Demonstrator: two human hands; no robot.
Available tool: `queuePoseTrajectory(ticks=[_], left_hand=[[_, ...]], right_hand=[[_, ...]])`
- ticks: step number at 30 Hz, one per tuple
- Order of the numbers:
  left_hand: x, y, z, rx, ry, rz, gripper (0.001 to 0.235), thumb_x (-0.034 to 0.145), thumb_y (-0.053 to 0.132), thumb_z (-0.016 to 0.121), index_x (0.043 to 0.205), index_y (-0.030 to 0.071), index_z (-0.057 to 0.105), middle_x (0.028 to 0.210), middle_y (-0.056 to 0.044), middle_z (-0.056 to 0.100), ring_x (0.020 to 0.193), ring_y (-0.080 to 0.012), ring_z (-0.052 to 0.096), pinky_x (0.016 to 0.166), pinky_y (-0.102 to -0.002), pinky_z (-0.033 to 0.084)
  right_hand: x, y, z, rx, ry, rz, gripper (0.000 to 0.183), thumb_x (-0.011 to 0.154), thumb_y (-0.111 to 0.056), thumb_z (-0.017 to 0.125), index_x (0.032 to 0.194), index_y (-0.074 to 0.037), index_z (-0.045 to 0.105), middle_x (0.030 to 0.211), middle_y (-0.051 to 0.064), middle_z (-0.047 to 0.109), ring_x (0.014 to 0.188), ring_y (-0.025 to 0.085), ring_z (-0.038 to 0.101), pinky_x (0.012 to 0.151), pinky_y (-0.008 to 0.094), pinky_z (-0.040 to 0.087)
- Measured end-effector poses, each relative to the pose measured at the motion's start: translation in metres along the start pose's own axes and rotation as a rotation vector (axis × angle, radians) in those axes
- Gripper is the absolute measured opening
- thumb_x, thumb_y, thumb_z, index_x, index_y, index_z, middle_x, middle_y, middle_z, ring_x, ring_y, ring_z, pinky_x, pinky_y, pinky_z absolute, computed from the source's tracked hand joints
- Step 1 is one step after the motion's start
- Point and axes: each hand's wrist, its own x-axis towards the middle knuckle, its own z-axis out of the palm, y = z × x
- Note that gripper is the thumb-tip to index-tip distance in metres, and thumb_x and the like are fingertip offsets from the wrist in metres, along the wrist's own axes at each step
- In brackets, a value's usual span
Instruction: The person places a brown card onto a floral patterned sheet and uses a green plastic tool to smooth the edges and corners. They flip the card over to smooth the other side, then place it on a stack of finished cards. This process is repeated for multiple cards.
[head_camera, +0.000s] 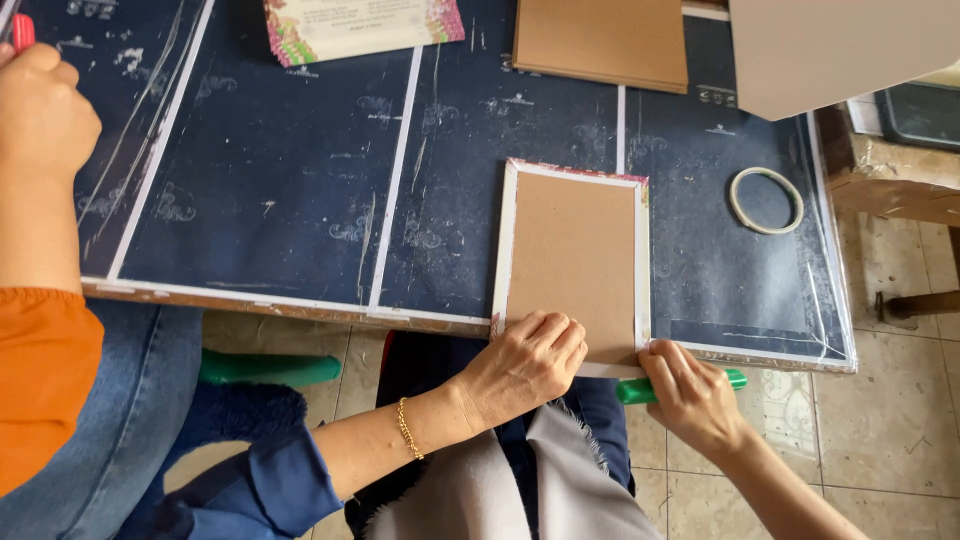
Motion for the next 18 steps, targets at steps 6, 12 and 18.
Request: queuePoseTrajectory(ticks=[6, 12, 18], left_hand=[[0.004, -0.021, 0.024, -0.331, -0.255, -0.050, 0.023, 0.072, 0.022, 0.078, 0.086, 0.013, 0.062, 0.084, 0.002, 0.057, 0.084, -0.0180, 0.058, 0.069, -0.030, 0.054], [0.032, -0.058, 0.004, -0.556, -0.377, -0.057, 0.059, 0.067, 0.056, 0.076, 0.107, 0.017, 0.061, 0.124, -0.007, 0.046, 0.119, -0.0321, 0.040, 0.100, -0.053, 0.033], [0.064, -0.066, 0.051, -0.413, -0.357, -0.344, 0.071, 0.088, 0.065, 0.059, 0.143, 0.021, 0.049, 0.153, -0.026, 0.033, 0.147, -0.0452, 0.023, 0.112, -0.073, 0.017]], right_hand=[[0.064, 0.005, -0.060, 0.443, -0.201, 0.303, 0.015, 0.076, -0.014, 0.068, 0.089, -0.016, 0.062, 0.080, 0.002, 0.063, 0.065, 0.037, 0.065, 0.056, 0.041, 0.054], [0.118, 0.021, -0.091, 0.288, -0.591, 0.616, 0.045, 0.074, -0.041, 0.075, 0.101, -0.010, 0.056, 0.088, 0.018, 0.070, 0.085, 0.047, 0.068, 0.074, 0.059, 0.051], [0.100, 0.077, -0.060, 0.007, -0.268, 0.764, 0.043, 0.092, -0.030, 0.071, 0.124, -0.008, 0.052, 0.104, 0.018, 0.058, 0.087, 0.050, 0.066, 0.074, 0.059, 0.054]])
